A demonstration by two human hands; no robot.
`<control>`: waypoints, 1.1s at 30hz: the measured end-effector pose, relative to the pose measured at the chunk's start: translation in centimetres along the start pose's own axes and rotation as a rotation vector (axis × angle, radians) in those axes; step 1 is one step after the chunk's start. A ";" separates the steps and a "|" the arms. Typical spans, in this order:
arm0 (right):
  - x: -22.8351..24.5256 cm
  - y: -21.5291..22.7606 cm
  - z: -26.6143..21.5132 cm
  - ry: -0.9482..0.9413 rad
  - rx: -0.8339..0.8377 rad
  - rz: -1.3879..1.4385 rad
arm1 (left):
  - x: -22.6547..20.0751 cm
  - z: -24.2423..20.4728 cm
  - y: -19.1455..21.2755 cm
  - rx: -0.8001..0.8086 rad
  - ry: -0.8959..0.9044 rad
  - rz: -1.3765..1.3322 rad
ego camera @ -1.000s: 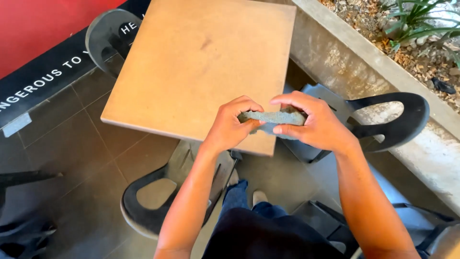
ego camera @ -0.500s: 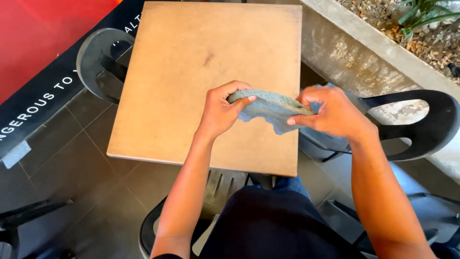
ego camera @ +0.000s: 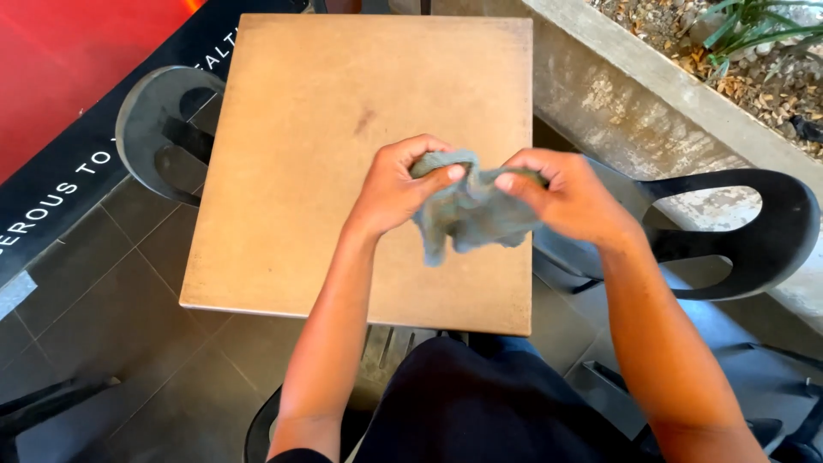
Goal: Cleaning tables and chairs in a seating area using a spray bottle and cloth.
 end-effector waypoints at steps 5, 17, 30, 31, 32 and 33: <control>-0.1 3.2 0.8 -0.045 -0.257 -0.200 | 3.4 0.5 3.0 -0.156 0.049 0.120; -16.2 -6.3 -8.3 0.058 -0.160 -0.285 | 18.4 -12.6 2.1 -0.025 0.236 0.499; -20.7 -9.2 -5.6 -0.061 -0.179 -0.397 | 25.1 -10.0 0.9 -0.161 0.315 0.589; -20.8 -9.7 -5.2 0.003 -0.255 -0.456 | 24.7 -9.1 0.4 -0.226 0.237 0.749; -20.9 -10.1 -4.7 0.068 -0.330 -0.513 | 24.3 -8.1 -0.3 -0.293 0.156 0.908; -22.2 -11.6 -5.0 0.077 -0.339 -0.516 | 25.4 -8.6 -1.0 -0.298 0.144 0.907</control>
Point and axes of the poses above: each hand's wrist, its own z-axis towards the middle knuckle, its own y-axis out of the back of the hand, x = y × z, the point moved 6 cm from there along z, towards the middle knuckle, and after that the axes turned 11 degrees about -x, right-handed, at the moved point
